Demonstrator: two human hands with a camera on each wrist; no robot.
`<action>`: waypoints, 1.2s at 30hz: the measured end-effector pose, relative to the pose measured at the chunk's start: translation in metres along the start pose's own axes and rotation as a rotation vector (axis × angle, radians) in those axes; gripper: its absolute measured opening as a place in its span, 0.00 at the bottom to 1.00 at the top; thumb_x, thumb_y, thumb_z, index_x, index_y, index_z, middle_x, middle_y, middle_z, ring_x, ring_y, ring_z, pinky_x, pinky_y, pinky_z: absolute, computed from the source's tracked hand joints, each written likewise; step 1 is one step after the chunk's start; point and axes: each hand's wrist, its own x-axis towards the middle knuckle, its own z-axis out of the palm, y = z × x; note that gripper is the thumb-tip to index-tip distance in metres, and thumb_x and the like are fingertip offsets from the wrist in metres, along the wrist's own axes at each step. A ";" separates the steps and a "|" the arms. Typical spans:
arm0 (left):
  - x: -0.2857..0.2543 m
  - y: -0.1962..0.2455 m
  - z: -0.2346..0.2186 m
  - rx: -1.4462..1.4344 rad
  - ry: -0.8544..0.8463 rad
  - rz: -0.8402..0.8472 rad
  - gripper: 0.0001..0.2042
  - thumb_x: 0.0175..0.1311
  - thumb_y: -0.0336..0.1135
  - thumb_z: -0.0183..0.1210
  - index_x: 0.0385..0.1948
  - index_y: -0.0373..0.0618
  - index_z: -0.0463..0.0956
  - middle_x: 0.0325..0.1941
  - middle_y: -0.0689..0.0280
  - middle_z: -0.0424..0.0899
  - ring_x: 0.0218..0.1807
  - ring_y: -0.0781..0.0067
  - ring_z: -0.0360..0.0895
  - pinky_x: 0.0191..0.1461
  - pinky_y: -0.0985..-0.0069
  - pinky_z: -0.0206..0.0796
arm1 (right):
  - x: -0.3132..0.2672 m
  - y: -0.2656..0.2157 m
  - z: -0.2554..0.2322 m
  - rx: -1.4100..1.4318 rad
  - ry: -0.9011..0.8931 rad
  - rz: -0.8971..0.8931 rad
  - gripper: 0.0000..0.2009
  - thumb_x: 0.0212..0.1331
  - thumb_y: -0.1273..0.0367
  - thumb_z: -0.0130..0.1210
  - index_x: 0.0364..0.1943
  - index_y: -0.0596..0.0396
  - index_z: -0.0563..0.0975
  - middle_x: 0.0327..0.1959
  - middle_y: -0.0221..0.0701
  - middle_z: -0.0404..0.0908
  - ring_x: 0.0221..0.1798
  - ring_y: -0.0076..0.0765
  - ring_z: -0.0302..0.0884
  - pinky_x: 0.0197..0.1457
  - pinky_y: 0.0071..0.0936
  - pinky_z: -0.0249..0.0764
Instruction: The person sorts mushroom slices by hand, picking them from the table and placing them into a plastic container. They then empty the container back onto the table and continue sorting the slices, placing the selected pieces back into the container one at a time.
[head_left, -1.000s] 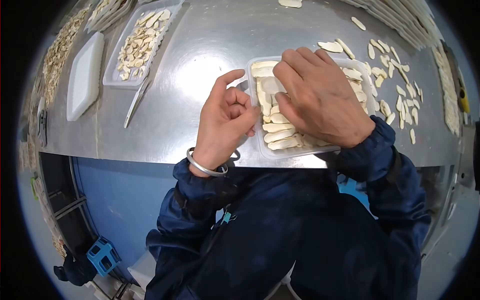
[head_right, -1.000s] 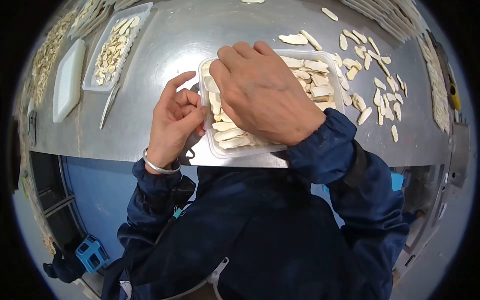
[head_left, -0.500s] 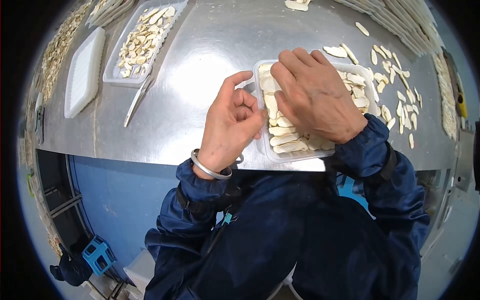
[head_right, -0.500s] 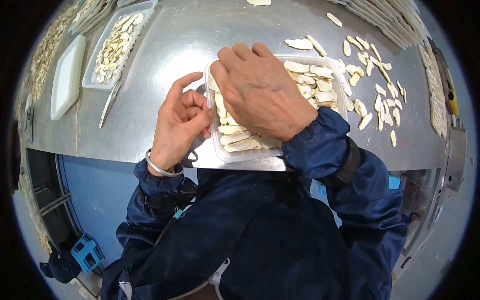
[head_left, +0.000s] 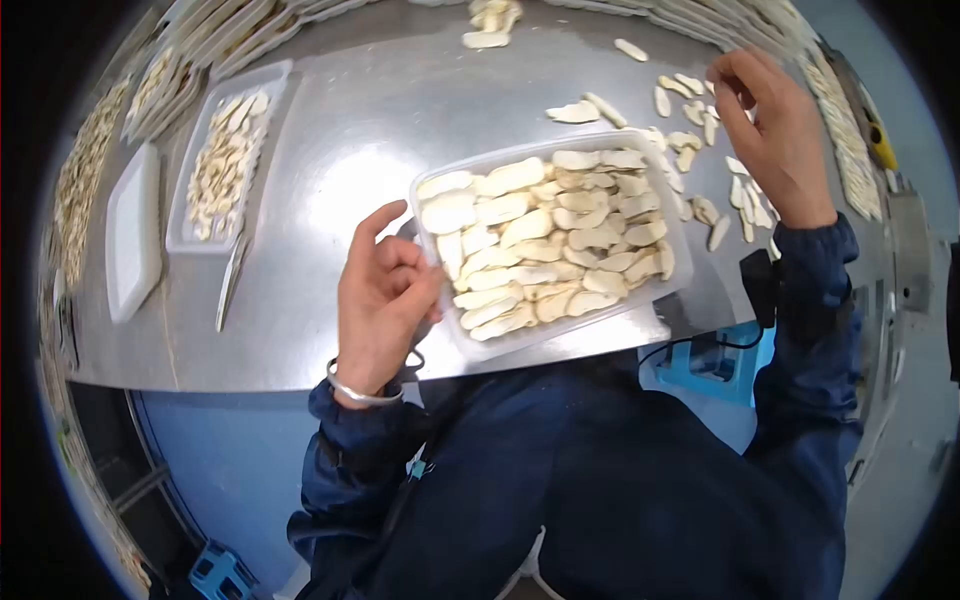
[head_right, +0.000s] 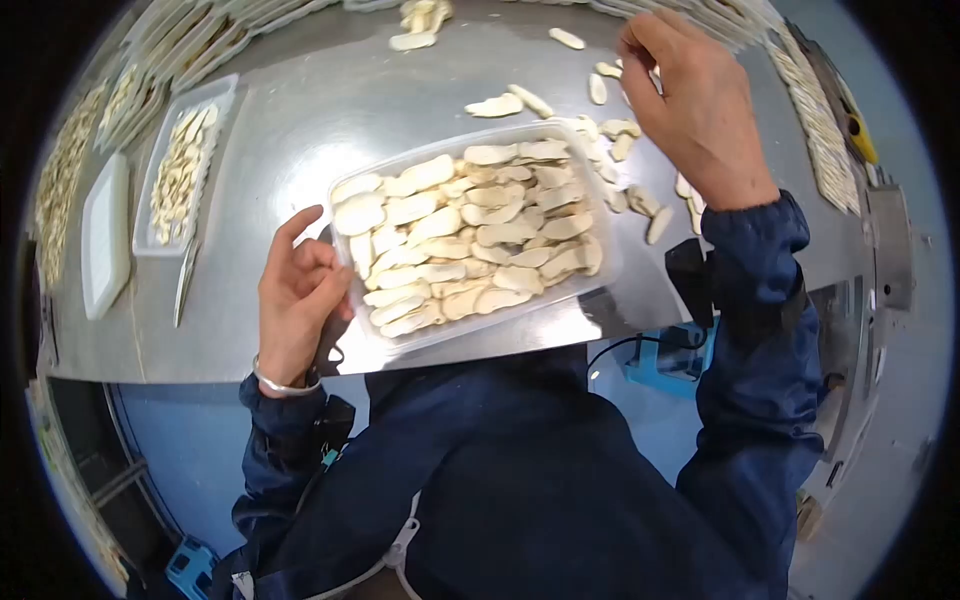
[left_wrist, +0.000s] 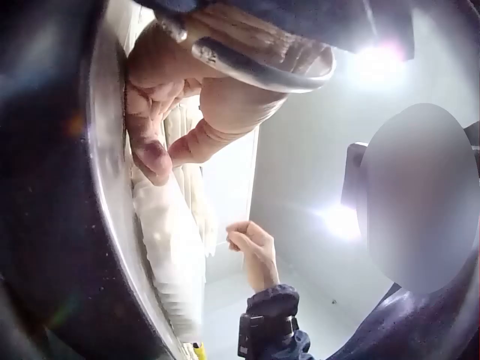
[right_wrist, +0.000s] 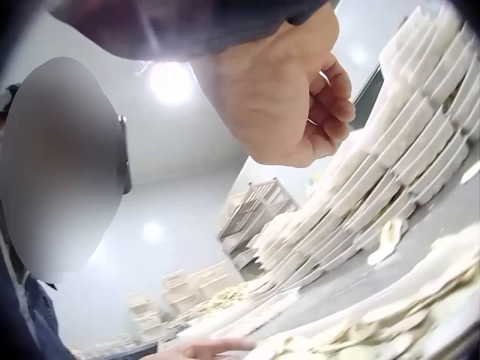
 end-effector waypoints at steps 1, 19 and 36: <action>0.000 -0.001 -0.001 0.006 0.003 0.007 0.30 0.56 0.16 0.57 0.63 0.37 0.58 0.32 0.67 0.72 0.25 0.83 0.73 0.27 0.84 0.68 | -0.007 0.021 0.000 -0.044 -0.067 0.066 0.05 0.56 0.71 0.52 0.33 0.58 0.76 0.32 0.41 0.78 0.36 0.52 0.76 0.39 0.42 0.71; -0.003 0.008 0.002 0.131 0.039 -0.003 0.31 0.58 0.17 0.55 0.65 0.35 0.56 0.32 0.65 0.75 0.28 0.82 0.74 0.30 0.85 0.70 | -0.012 0.100 0.063 0.009 -0.436 0.342 0.13 0.52 0.61 0.54 0.29 0.58 0.79 0.28 0.44 0.80 0.34 0.54 0.77 0.41 0.43 0.72; 0.000 0.003 -0.004 -0.021 0.009 -0.014 0.30 0.56 0.15 0.57 0.63 0.38 0.57 0.31 0.65 0.73 0.24 0.81 0.74 0.25 0.83 0.71 | -0.012 0.075 0.103 0.011 -0.346 0.373 0.17 0.44 0.61 0.57 0.32 0.62 0.77 0.33 0.48 0.80 0.40 0.56 0.79 0.44 0.47 0.73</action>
